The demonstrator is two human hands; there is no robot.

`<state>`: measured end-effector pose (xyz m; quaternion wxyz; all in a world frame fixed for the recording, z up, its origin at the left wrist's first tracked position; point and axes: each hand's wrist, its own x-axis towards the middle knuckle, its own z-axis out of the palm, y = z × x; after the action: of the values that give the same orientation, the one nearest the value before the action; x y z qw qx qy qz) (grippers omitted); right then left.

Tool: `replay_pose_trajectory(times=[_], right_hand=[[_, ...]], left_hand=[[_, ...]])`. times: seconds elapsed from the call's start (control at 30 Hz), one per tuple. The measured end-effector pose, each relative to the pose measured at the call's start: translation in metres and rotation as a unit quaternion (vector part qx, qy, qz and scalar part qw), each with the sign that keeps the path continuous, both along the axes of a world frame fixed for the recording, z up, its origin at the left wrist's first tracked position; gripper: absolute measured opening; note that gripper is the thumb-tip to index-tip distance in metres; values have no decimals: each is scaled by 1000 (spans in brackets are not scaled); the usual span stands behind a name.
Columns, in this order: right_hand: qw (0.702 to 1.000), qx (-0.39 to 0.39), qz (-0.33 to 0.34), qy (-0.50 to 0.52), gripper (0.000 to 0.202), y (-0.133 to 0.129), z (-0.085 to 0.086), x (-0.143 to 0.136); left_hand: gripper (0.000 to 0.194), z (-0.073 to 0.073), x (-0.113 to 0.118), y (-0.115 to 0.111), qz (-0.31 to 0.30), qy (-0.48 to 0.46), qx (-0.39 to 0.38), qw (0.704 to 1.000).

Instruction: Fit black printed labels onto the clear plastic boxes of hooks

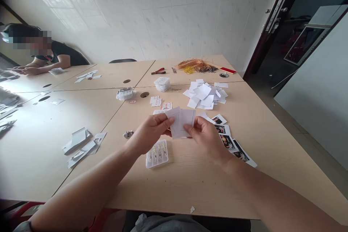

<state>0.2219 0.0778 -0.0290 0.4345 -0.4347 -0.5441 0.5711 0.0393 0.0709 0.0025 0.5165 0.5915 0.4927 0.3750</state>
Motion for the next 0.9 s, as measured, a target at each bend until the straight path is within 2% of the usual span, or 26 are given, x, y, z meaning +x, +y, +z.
replay_pose_trajectory(times=[0.17,0.23,0.33,0.5,0.57,0.67,0.8,0.9], right_hand=[[994,84,-28,-64,24,2,0,1],[991,109,-36,-72,26,1,1,0],[987,135,-51,-75,28,-1,1,-1],[984,157,-66,-55,29,-5,1,-1],[986,143,-70,-47,30,-5,1,0],[994,85,-58,-36,30,-4,1,1],[1000,-20,-15,2,39,1,3,1],[997,-75,7,31,46,2,4,0]], left_hand=[[27,-14,-4,-6,-28,24,-18,999],[23,-16,-6,-10,-46,8,-23,999],[22,-17,-8,-11,-72,-82,-54,992],[44,-22,-12,-10,-57,-219,-175,958],[45,-22,-13,-9,-67,-239,-193,949],[44,-19,-13,-9,-97,-230,-170,953],[43,-15,-9,-11,-112,-145,-92,979],[45,-14,-7,-13,-84,-81,-44,992]])
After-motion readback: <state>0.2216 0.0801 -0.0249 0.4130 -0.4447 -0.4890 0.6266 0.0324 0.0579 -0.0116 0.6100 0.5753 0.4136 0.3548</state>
